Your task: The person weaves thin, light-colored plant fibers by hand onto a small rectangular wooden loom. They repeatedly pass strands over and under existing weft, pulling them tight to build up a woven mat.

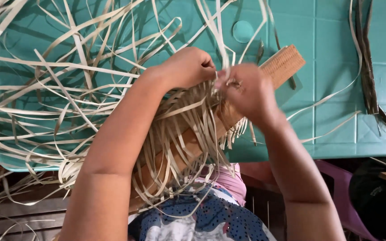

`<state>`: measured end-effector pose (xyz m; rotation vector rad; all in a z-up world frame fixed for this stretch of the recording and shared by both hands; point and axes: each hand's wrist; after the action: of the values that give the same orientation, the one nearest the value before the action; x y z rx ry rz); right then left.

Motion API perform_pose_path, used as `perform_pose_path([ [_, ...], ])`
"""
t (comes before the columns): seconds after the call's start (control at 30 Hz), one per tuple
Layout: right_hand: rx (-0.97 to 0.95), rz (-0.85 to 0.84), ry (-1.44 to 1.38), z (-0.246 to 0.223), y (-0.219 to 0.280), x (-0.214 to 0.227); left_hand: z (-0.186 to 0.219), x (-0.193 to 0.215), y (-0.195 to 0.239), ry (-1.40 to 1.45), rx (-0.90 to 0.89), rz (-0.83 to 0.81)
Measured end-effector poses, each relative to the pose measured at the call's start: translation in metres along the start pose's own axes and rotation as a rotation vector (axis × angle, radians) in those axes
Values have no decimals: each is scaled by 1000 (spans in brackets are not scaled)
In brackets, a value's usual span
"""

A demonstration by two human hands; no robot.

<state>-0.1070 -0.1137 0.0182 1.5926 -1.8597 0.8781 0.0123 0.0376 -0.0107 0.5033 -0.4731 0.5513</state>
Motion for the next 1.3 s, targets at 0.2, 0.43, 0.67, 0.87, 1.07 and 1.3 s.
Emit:
perform_pose_path([
  [0.2,426,167,164,11,21,-20,4,8,5,66,-43,-24],
  [0.43,541,199,327,2,24,-13,14,6,13,95,-10,11],
  [0.67,881,-231,-57,-70,76,-1,2,-3,5,40,36,29],
  [0.87,159,-132,97,-10,26,24,-17,-13,-10,104,-64,71],
  [1.07,-100,-278,184,6,-6,11,13,0,5,45,6,56],
  [1.3,41,-118,215,22,4,-3,13,-3,2,57,36,74],
])
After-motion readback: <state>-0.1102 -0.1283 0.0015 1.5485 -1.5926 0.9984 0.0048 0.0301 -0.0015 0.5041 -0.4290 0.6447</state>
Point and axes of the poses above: each hand's wrist, its own y-axis away from the middle knuckle, its own x-axis out of the back of the hand, z = x × y, and after that the axes turned 3 degrees about -y, right-handed
